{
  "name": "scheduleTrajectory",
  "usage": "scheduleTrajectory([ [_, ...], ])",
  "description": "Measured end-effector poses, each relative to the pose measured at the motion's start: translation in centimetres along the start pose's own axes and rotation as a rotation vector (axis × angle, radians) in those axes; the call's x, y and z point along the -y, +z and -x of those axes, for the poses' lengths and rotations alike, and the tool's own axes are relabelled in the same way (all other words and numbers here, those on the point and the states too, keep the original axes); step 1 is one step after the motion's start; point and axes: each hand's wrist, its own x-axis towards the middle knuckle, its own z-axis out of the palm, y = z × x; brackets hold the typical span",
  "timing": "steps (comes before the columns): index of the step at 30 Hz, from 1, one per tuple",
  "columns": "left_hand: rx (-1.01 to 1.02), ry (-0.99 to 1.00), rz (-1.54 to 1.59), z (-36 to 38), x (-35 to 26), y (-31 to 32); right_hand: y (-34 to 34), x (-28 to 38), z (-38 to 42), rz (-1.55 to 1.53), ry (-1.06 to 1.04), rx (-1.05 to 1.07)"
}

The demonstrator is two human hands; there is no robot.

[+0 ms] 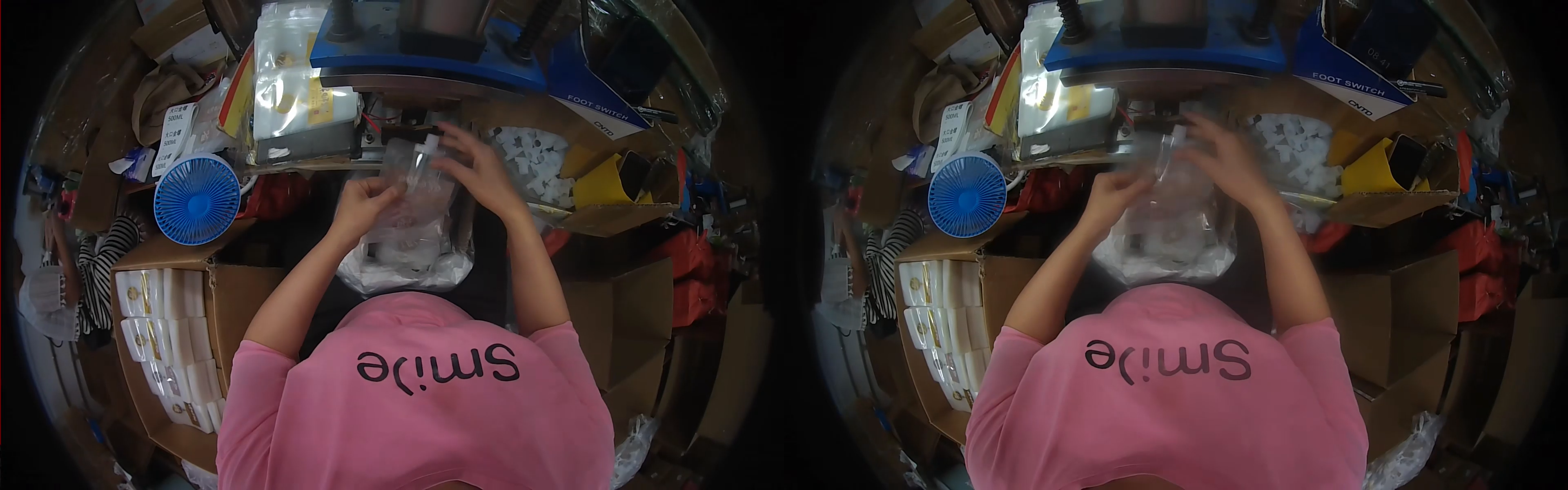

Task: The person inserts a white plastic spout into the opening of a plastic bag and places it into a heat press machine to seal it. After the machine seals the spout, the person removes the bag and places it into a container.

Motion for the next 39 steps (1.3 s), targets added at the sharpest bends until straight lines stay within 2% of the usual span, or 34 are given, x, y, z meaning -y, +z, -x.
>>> scheduleTrajectory([
  [1,-0.002,0.004,0.005,-0.5,-0.6,0.2,-0.4,-0.3,0.0,0.015,-0.029,-0.126],
  [4,-0.119,-0.107,0.102,-1.5,-1.8,1.1,-3.1,-0.6,0.5,0.212,0.044,-0.239],
  [5,-0.117,-0.079,0.274,-1.8,-1.8,1.4,-3.9,-0.6,0.9,0.218,0.040,-0.236],
  [6,-0.113,-0.049,0.444,-2.0,-1.9,1.6,-4.7,-0.6,1.4,0.333,0.149,-0.211],
  [7,-0.112,-0.043,0.448,-2.2,-2.0,1.7,-5.2,-0.4,1.9,0.446,0.257,-0.188],
  [8,-0.133,-0.058,0.456,-2.4,-1.9,1.9,-5.3,-0.5,2.4,0.450,0.250,-0.190],
  [10,-0.157,-0.066,0.463,-2.8,-1.8,1.7,-5.1,-1.4,3.3,0.637,0.269,-0.025],
  [13,-0.165,-0.061,0.319,-2.8,-2.3,0.2,-4.1,-3.1,4.1,0.632,0.163,-0.048],
  [14,-0.144,0.008,0.060,-2.9,-3.6,-1.1,-4.2,-3.1,4.1,0.623,0.165,-0.043],
  [15,-0.119,0.073,-0.202,-3.3,-4.4,-2.6,-4.6,-2.8,3.9,0.478,0.175,-0.016],
  [16,-0.252,0.254,-0.351,-5.1,-3.4,-5.1,-4.8,-2.9,3.9,0.332,0.185,0.010],
  [17,-0.381,0.439,-0.502,-6.4,-2.4,-7.2,-4.7,-3.4,3.8,0.319,0.186,0.013],
  [18,-0.526,0.496,-0.642,-6.0,-3.4,-7.7,-4.7,-4.0,3.7,0.297,0.163,-0.061],
  [19,-0.532,0.492,-0.651,-5.6,-2.5,-8.3,-4.6,-4.3,3.6,0.277,0.138,-0.133],
  [20,-0.627,0.597,-1.017,-5.1,-0.7,-8.9,-4.6,-4.4,3.6,0.269,0.132,-0.129],
  [21,-0.711,0.697,-1.390,-4.4,0.2,-9.3,-4.6,-4.2,3.6,0.253,0.084,-0.224],
  [22,-0.698,0.724,-1.228,-2.9,0.1,-8.6,-4.3,-4.0,3.5,0.230,0.044,-0.325],
  [23,-0.683,0.722,-1.246,-2.2,0.4,-9.2,-4.4,-4.1,3.5,0.213,0.055,-0.331],
  [25,-0.607,0.628,-0.966,-0.7,0.6,-10.2,-5.1,-4.1,3.3,0.249,0.060,-0.244],
  [26,-0.649,0.632,-0.926,-0.1,0.4,-10.5,-4.9,-4.0,3.2,0.251,0.066,-0.247],
  [27,-0.644,0.633,-0.916,0.7,-0.9,-10.0,-4.4,-3.4,2.9,0.111,0.113,-0.272],
  [28,-0.557,0.554,-0.684,1.6,-2.0,-9.3,-3.9,-2.7,2.8,-0.025,0.160,-0.296],
  [29,-0.468,0.473,-0.453,2.2,-2.4,-8.5,-3.4,-1.7,2.7,-0.007,0.161,-0.300],
  [30,-0.462,0.480,-0.435,2.5,-2.0,-7.6,-2.9,-0.4,2.4,0.009,0.148,-0.282],
  [32,-0.327,0.383,-0.149,2.9,-1.3,-5.7,-1.8,2.1,2.0,0.037,0.132,-0.267],
  [34,-0.301,0.346,-0.189,3.2,0.0,-4.1,-0.6,4.1,1.9,0.137,-0.005,-0.190],
  [35,-0.242,0.336,-0.159,3.4,0.7,-3.4,-0.1,4.5,1.9,0.139,-0.005,-0.189],
  [37,-0.122,0.307,-0.118,3.9,1.3,-2.5,0.7,5.0,1.8,0.153,0.039,0.014],
  [39,-0.087,0.267,-0.059,3.8,2.1,-1.9,1.6,3.7,1.6,0.060,0.056,0.045],
])
